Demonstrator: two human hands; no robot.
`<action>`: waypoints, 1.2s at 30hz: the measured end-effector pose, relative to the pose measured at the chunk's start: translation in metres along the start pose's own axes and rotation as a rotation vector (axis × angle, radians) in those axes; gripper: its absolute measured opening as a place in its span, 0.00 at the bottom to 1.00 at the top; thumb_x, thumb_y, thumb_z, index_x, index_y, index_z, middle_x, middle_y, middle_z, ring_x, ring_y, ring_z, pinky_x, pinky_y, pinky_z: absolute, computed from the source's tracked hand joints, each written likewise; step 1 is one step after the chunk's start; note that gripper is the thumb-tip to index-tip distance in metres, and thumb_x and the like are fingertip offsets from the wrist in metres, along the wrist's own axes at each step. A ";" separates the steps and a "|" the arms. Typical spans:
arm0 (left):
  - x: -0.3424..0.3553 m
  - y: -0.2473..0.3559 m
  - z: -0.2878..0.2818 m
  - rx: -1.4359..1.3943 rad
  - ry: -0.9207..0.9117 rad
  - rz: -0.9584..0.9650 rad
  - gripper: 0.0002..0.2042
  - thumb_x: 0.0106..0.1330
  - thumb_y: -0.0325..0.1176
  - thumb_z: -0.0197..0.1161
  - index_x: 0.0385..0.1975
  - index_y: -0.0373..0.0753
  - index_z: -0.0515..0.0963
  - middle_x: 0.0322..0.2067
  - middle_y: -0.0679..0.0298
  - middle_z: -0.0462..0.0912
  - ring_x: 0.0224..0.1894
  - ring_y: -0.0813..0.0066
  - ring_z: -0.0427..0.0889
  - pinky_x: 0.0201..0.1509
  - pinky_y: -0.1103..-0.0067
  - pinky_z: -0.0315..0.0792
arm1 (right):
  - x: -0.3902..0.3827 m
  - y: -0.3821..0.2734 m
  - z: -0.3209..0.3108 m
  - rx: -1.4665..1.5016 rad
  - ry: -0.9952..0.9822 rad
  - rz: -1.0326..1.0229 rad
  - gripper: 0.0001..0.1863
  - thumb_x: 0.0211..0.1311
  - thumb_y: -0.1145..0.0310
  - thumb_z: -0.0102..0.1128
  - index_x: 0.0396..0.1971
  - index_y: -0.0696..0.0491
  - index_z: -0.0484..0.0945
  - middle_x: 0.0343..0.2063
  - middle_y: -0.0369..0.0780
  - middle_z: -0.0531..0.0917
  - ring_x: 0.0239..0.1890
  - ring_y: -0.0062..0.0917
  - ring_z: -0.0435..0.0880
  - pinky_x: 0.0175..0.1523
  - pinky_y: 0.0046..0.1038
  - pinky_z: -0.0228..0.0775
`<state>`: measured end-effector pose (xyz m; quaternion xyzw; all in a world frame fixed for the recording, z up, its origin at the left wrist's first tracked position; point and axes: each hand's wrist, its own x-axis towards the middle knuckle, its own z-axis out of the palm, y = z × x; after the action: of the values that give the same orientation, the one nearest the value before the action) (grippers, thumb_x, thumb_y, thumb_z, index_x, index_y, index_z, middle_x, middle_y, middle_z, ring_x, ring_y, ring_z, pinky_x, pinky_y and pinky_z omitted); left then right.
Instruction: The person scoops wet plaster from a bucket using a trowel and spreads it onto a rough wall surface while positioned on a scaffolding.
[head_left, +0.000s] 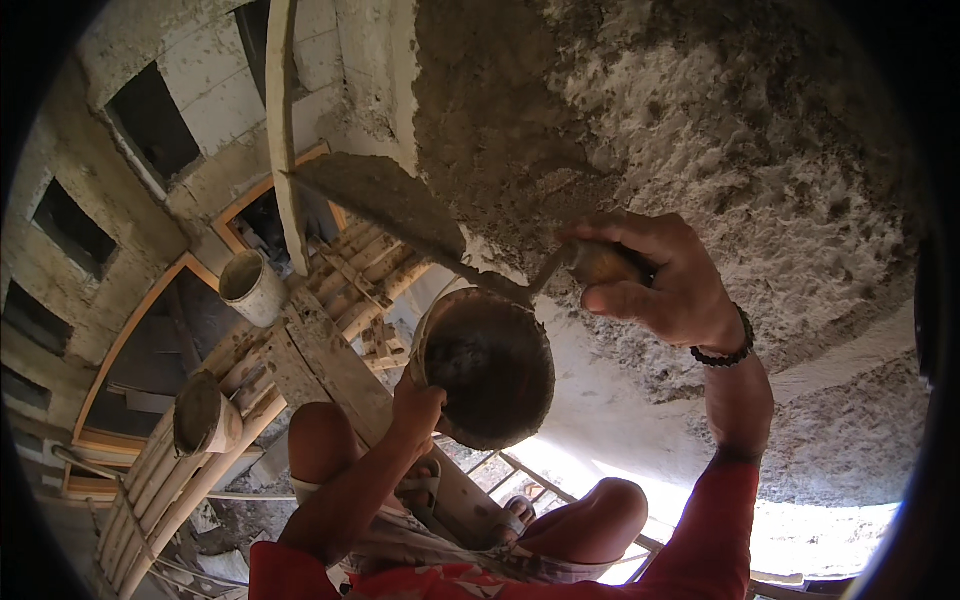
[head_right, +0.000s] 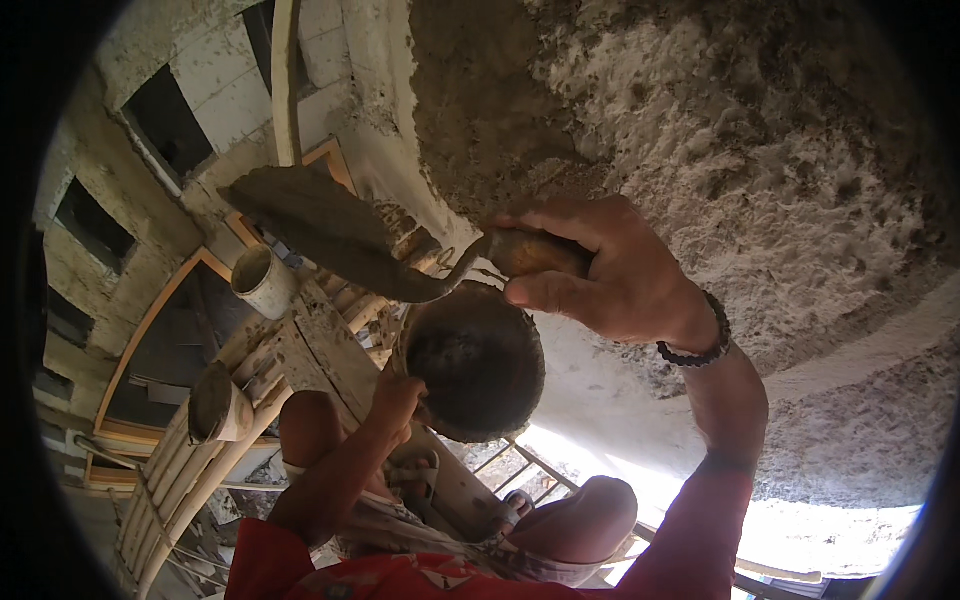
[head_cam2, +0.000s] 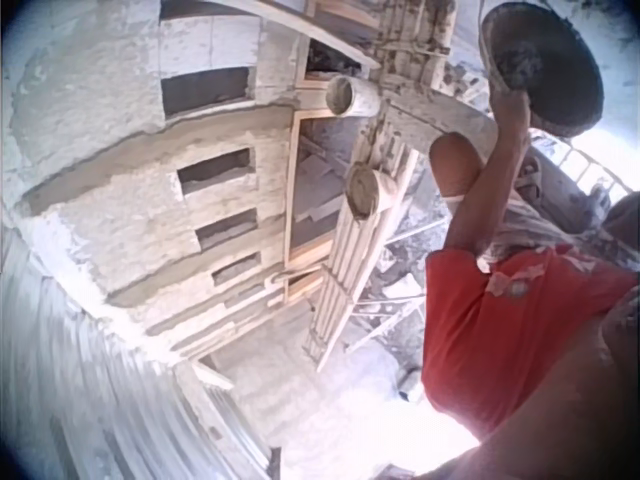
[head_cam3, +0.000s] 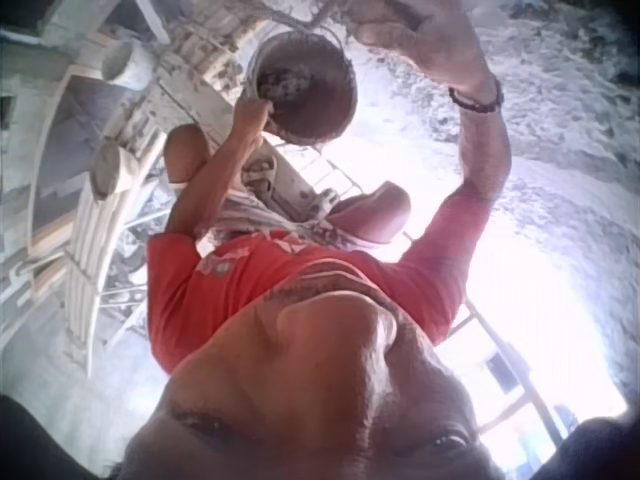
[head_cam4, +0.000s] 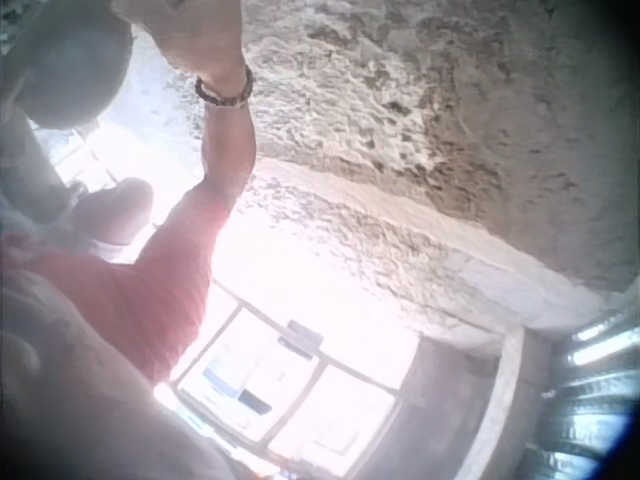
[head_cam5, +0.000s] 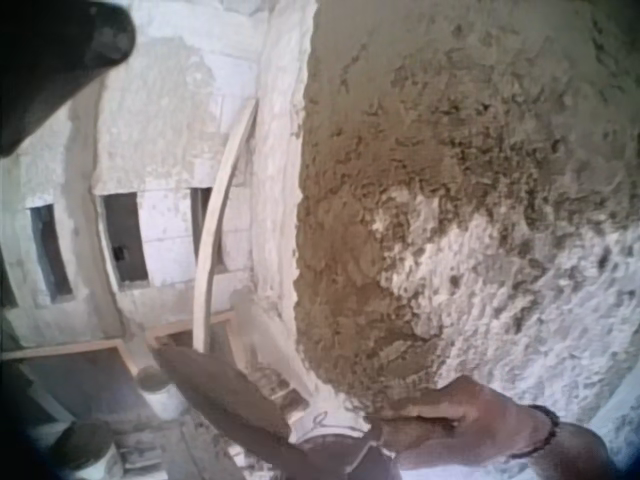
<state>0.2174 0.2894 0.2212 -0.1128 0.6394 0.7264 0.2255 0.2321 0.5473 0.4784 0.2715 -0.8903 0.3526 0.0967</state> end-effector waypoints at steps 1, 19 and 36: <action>-0.001 0.002 -0.001 -0.018 -0.012 -0.004 0.27 0.50 0.16 0.54 0.55 0.34 0.72 0.32 0.64 0.77 0.26 0.75 0.75 0.26 0.79 0.68 | -0.001 0.013 0.010 0.133 0.001 -0.071 0.27 0.61 0.60 0.69 0.54 0.62 0.76 0.31 0.43 0.85 0.26 0.21 0.83 0.30 0.25 0.77; 0.014 -0.007 0.020 -0.033 -0.100 0.076 0.29 0.51 0.17 0.52 0.59 0.33 0.69 0.34 0.65 0.78 0.28 0.79 0.74 0.29 0.82 0.68 | -0.129 0.064 0.070 0.610 -0.245 1.164 0.14 0.60 0.73 0.60 0.45 0.58 0.72 0.23 0.38 0.77 0.19 0.20 0.78 0.20 0.25 0.71; 0.030 -0.003 0.026 0.332 -0.154 0.257 0.32 0.49 0.22 0.53 0.62 0.32 0.68 0.47 0.48 0.81 0.49 0.58 0.82 0.54 0.70 0.74 | -0.135 0.091 0.205 -0.591 -0.456 0.346 0.19 0.58 0.71 0.55 0.51 0.55 0.74 0.40 0.48 0.77 0.32 0.39 0.84 0.31 0.39 0.81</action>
<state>0.1961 0.3207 0.2090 0.0641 0.7404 0.6402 0.1946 0.2986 0.5192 0.2270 0.1498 -0.9843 0.0236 -0.0902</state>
